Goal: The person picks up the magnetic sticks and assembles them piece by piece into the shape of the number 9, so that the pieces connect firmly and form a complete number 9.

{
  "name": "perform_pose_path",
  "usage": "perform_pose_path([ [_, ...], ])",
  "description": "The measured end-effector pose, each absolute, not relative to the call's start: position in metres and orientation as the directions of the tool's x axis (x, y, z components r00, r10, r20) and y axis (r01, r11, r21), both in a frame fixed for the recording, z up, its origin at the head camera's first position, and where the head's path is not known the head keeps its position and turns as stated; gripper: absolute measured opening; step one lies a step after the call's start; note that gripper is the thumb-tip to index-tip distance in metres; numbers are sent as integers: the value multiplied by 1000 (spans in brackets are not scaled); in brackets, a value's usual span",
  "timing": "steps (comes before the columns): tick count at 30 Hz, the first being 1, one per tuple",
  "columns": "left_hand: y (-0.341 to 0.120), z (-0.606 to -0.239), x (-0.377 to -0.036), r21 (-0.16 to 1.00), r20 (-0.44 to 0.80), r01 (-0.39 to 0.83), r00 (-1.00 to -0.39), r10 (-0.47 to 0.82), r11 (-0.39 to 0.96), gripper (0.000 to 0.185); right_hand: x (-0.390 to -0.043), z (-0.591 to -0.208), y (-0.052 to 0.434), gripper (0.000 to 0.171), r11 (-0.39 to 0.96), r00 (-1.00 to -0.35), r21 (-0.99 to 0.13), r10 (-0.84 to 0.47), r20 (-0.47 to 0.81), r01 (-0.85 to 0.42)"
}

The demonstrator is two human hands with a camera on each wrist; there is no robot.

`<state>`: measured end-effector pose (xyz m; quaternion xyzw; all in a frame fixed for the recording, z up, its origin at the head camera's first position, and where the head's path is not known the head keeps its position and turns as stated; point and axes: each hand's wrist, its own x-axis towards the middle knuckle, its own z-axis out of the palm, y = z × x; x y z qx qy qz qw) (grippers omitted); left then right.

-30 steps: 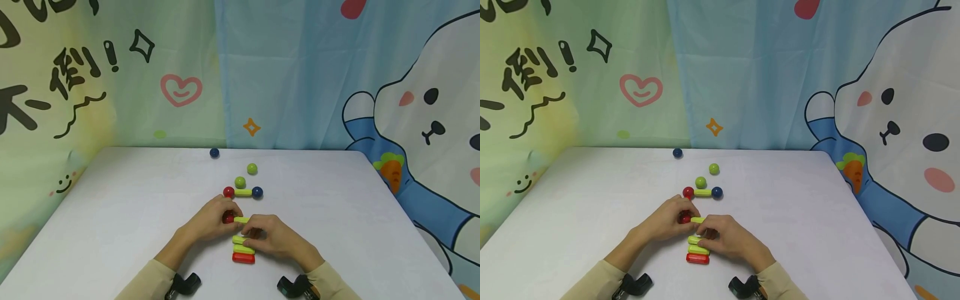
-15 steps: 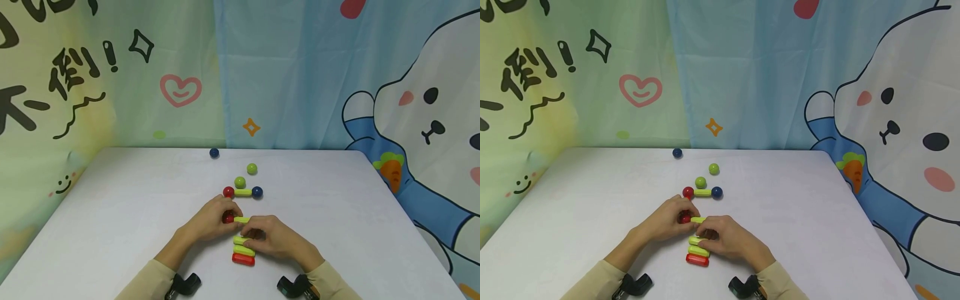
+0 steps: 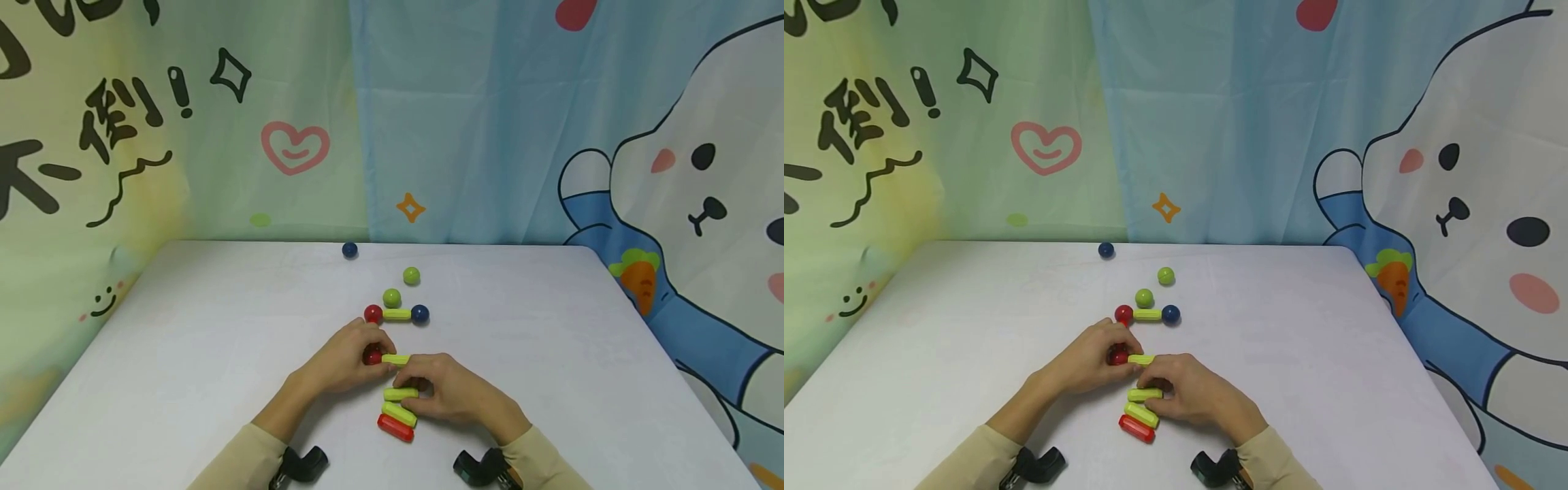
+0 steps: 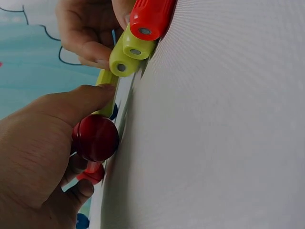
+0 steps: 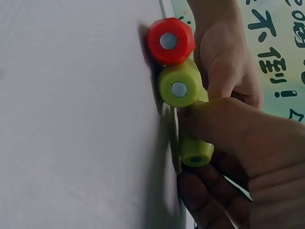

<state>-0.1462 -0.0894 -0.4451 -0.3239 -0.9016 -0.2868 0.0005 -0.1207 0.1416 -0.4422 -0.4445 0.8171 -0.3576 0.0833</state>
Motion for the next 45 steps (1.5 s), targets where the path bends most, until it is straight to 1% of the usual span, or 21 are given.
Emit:
perform_pose_path([
  [11,-90,-445,-148,519,201,601,-777,596,608,19,-124,-431,147,28,320,-575,-620,-774,265,-716],
  [14,-90,-445,-148,516,202,601,-778,595,610,18,-127,-427,151,29,331,-591,-622,-761,270,-710],
  [22,-88,-444,-149,513,186,586,-790,584,628,19,-137,-423,162,30,357,-665,-671,-695,275,-650],
  [29,-87,-444,-148,506,167,574,-798,580,644,20,-141,-425,168,28,383,-697,-668,-656,289,-638],
  [36,-88,-444,-148,493,157,578,-794,587,650,20,-145,-428,170,28,479,-782,-667,-563,266,-571],
  [42,-86,-442,-148,488,160,584,-790,592,649,19,-148,-430,171,27,523,-816,-657,-514,264,-543],
  [45,-85,-441,-149,492,161,591,-783,600,639,20,-149,-430,173,25,549,-851,-673,-465,246,-495],
])
